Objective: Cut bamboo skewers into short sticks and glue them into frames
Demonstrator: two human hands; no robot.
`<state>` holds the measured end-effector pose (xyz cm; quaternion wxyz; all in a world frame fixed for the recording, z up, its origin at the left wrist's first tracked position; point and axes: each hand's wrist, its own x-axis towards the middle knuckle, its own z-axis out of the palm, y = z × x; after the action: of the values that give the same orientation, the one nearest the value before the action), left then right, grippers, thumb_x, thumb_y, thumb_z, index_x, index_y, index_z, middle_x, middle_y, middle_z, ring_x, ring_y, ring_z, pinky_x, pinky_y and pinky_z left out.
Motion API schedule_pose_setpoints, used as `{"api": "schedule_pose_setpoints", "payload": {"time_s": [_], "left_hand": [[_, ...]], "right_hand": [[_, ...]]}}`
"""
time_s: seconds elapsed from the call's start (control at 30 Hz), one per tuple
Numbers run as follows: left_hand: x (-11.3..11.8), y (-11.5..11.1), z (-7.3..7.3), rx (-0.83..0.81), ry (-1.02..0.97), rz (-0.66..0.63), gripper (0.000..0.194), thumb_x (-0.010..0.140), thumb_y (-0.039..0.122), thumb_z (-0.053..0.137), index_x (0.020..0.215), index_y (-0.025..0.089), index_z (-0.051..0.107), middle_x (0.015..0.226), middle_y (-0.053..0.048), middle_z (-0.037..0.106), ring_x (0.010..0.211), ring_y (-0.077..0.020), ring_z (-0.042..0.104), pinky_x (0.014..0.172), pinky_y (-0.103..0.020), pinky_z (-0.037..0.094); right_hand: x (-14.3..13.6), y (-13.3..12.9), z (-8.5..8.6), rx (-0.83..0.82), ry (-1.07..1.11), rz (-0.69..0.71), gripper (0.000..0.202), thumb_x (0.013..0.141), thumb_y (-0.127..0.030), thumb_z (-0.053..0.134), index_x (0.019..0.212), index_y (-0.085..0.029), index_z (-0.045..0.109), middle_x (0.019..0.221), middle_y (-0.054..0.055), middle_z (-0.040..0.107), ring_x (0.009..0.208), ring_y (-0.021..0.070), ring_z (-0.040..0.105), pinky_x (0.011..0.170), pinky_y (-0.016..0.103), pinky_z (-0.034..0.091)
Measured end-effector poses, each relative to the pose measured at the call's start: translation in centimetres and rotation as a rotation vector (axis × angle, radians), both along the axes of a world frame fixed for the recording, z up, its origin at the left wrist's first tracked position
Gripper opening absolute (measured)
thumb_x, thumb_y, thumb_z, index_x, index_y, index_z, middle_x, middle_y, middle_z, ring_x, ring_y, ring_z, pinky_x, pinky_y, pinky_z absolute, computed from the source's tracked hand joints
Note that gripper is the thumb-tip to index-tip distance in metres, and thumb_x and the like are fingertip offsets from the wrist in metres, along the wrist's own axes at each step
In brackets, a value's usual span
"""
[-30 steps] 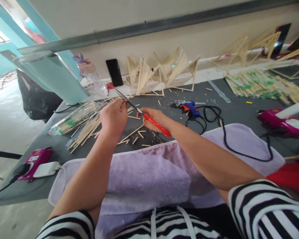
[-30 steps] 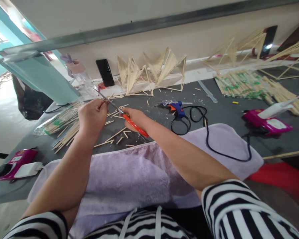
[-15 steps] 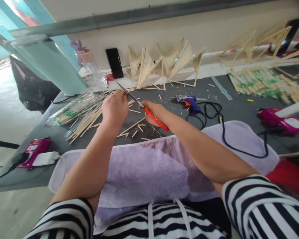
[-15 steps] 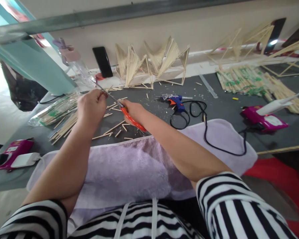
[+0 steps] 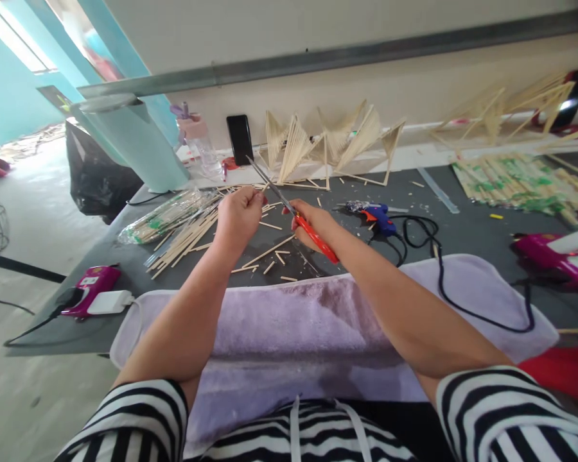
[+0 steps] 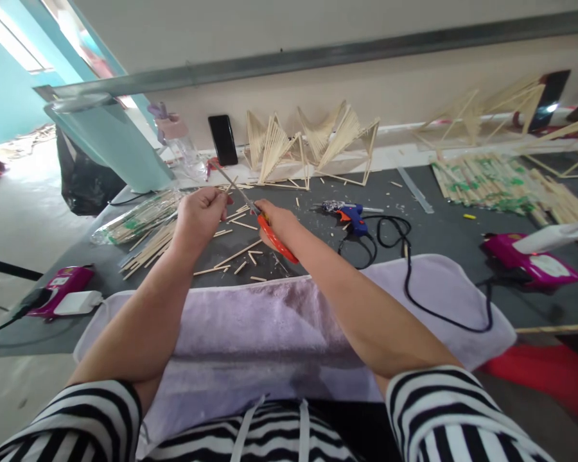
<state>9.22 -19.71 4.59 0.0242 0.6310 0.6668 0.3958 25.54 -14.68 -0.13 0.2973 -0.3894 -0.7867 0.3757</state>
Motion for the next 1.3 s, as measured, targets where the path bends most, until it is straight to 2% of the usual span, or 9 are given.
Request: {"api": "schedule_pose_setpoints", "payload": {"time_s": [0.1, 0.27, 0.4, 0.57, 0.77, 0.9, 1.03, 1.13, 1.3], "left_hand": [[0.0, 0.0, 0.0, 0.002, -0.025, -0.021, 0.026, 0.081, 0.029, 0.046, 0.071, 0.017, 0.066, 0.052, 0.002, 0.055, 0.056, -0.0105, 0.049, 0.057, -0.021, 0.037], [-0.4, 0.3, -0.1, 0.006, -0.067, -0.055, 0.024, 0.080, 0.028, 0.047, 0.068, 0.016, 0.065, 0.049, 0.003, 0.052, 0.052, -0.0092, 0.045, 0.053, -0.021, 0.034], [-0.7, 0.6, -0.4, 0.001, -0.138, -0.097, 0.024, 0.080, 0.028, 0.048, 0.071, 0.016, 0.066, 0.047, 0.004, 0.050, 0.047, -0.0084, 0.044, 0.050, -0.020, 0.034], [-0.7, 0.5, -0.3, -0.003, -0.183, -0.130, 0.022, 0.079, 0.026, 0.050, 0.068, 0.016, 0.065, 0.047, 0.003, 0.048, 0.046, -0.0079, 0.042, 0.048, -0.020, 0.033], [-0.8, 0.4, -0.1, -0.030, -0.369, -0.262, 0.023, 0.080, 0.031, 0.049, 0.069, 0.016, 0.062, 0.046, 0.004, 0.044, 0.043, -0.0065, 0.036, 0.046, -0.019, 0.031], [-1.1, 0.7, -0.3, -0.102, -0.317, -0.218, 0.024, 0.079, 0.033, 0.050, 0.070, 0.016, 0.063, 0.046, 0.004, 0.045, 0.043, -0.0073, 0.037, 0.046, -0.020, 0.031], [-1.8, 1.2, -0.6, -0.138, 0.056, -0.005, 0.023, 0.076, 0.030, 0.050, 0.070, 0.018, 0.068, 0.053, 0.001, 0.057, 0.055, -0.0123, 0.050, 0.055, -0.023, 0.035], [-2.3, 1.7, -1.0, -0.159, 0.207, 0.067, 0.024, 0.074, 0.026, 0.047, 0.074, 0.020, 0.070, 0.070, -0.003, 0.068, 0.069, -0.0167, 0.057, 0.062, -0.025, 0.037], [-2.8, 2.3, -1.7, -0.207, 0.051, -0.022, 0.028, 0.077, 0.032, 0.046, 0.074, 0.018, 0.070, 0.057, -0.001, 0.062, 0.057, -0.0140, 0.053, 0.056, -0.024, 0.036]], "right_hand": [[0.5, -0.9, 1.0, -0.043, 0.059, 0.008, 0.041, 0.064, -0.006, 0.047, 0.100, -0.021, 0.056, 0.063, -0.004, 0.053, 0.054, 0.0111, 0.049, 0.056, 0.022, 0.039], [1.3, -1.7, 2.1, -0.346, 0.201, 0.118, 0.041, 0.062, -0.007, 0.047, 0.099, -0.022, 0.054, 0.061, -0.004, 0.052, 0.047, 0.0119, 0.049, 0.047, 0.024, 0.041], [2.0, -1.5, 2.2, -0.510, 0.335, 0.290, 0.046, 0.054, -0.005, 0.046, 0.098, -0.020, 0.053, 0.063, -0.002, 0.056, 0.050, 0.0130, 0.052, 0.047, 0.025, 0.045], [2.4, -1.1, 2.2, -0.701, 0.434, 0.410, 0.048, 0.050, -0.006, 0.045, 0.097, -0.018, 0.051, 0.066, 0.000, 0.059, 0.052, 0.0141, 0.054, 0.047, 0.026, 0.046], [2.4, -0.9, 2.4, -0.911, 0.484, 0.529, 0.048, 0.050, -0.006, 0.046, 0.097, -0.017, 0.048, 0.067, 0.001, 0.059, 0.052, 0.0135, 0.054, 0.049, 0.026, 0.047], [2.2, -1.0, 2.1, -0.798, 0.430, 0.439, 0.051, 0.050, -0.007, 0.045, 0.099, -0.018, 0.050, 0.066, 0.000, 0.059, 0.051, 0.0141, 0.054, 0.047, 0.027, 0.046], [1.6, -1.6, 2.0, -0.500, 0.280, 0.222, 0.044, 0.054, -0.007, 0.046, 0.095, -0.020, 0.054, 0.061, -0.002, 0.056, 0.047, 0.0121, 0.050, 0.045, 0.024, 0.043], [1.2, -1.9, 2.4, -0.300, 0.193, 0.058, 0.041, 0.057, -0.005, 0.047, 0.094, -0.022, 0.057, 0.059, -0.004, 0.052, 0.045, 0.0103, 0.048, 0.043, 0.022, 0.040], [1.2, -1.4, 3.1, -0.494, 0.142, -0.104, 0.052, 0.060, -0.002, 0.046, 0.106, -0.022, 0.055, 0.061, -0.002, 0.052, 0.049, 0.0130, 0.051, 0.043, 0.023, 0.043]]}}
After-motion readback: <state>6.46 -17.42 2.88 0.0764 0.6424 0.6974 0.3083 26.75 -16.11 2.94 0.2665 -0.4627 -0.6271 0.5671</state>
